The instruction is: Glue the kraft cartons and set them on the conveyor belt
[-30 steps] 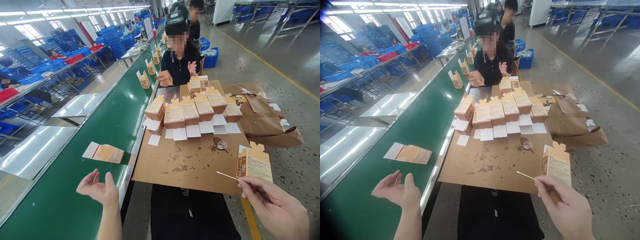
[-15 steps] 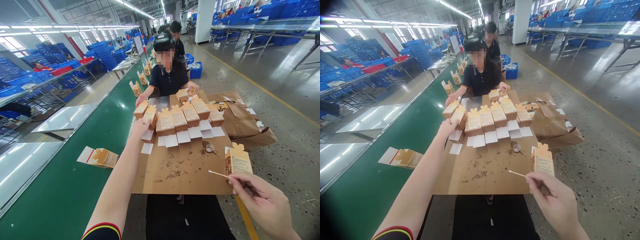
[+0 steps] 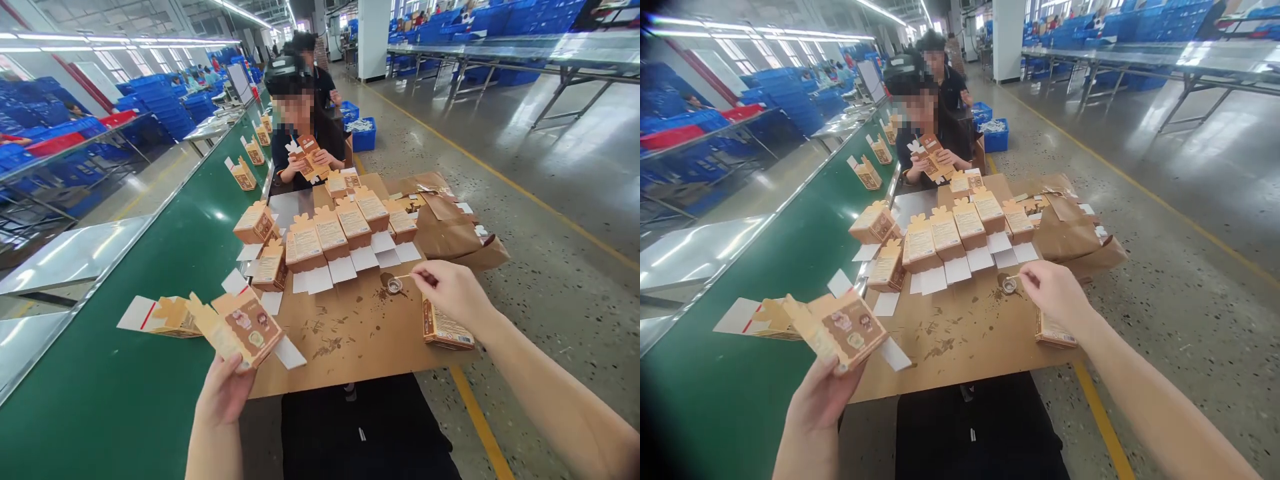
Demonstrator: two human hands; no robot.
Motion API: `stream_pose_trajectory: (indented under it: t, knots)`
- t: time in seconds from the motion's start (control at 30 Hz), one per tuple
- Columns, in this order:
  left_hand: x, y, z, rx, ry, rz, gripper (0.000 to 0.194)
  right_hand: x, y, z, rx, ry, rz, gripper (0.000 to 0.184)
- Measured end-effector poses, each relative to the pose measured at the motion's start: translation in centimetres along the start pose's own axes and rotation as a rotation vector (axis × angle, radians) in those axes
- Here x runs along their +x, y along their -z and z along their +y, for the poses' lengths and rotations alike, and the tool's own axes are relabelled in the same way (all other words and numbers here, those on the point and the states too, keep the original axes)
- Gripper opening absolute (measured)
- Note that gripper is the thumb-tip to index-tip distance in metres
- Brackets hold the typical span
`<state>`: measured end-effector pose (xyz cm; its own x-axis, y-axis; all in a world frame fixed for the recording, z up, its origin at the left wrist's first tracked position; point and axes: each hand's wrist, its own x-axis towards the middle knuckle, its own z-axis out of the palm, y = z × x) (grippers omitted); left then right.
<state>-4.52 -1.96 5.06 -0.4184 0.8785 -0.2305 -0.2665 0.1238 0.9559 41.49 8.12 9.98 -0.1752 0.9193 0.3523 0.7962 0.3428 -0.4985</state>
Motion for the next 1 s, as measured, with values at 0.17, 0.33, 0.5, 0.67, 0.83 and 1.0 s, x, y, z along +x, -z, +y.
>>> stream_pose_trajectory:
  t: [0.17, 0.33, 0.5, 0.67, 0.83, 1.0]
  knots:
    - [-1.9, -1.3, -3.7, -0.062, 0.135, -0.026, 0.085, 1.9, -3.1, 1.8, -0.143, -0.049, -0.253, 0.027]
    - [-1.2, -4.2, -5.4, -0.046, 0.168, -0.151, 0.073, 1.9, -3.7, 2.5, -0.183, -0.045, -0.314, 0.030]
    - [-0.2, -5.9, -5.6, 0.033, 0.106, -0.140, 0.084, -0.1, -1.4, 0.7, -0.124, -0.011, -0.128, 0.028]
    - [-0.2, -6.4, -5.1, 0.080, 0.100, -0.153, 0.089, -5.1, -4.8, -5.7, 0.259, 0.076, -0.066, 0.023]
    - [-0.5, -6.5, -5.0, 0.108, 0.062, -0.177, 0.082, -8.3, -11.4, -9.8, 0.363, 0.098, -0.173, 0.024]
    - [-0.6, -6.4, -5.3, 0.136, 0.023, -0.185, 0.077, -8.3, -12.8, -9.2, 0.338, 0.118, -0.196, 0.027]
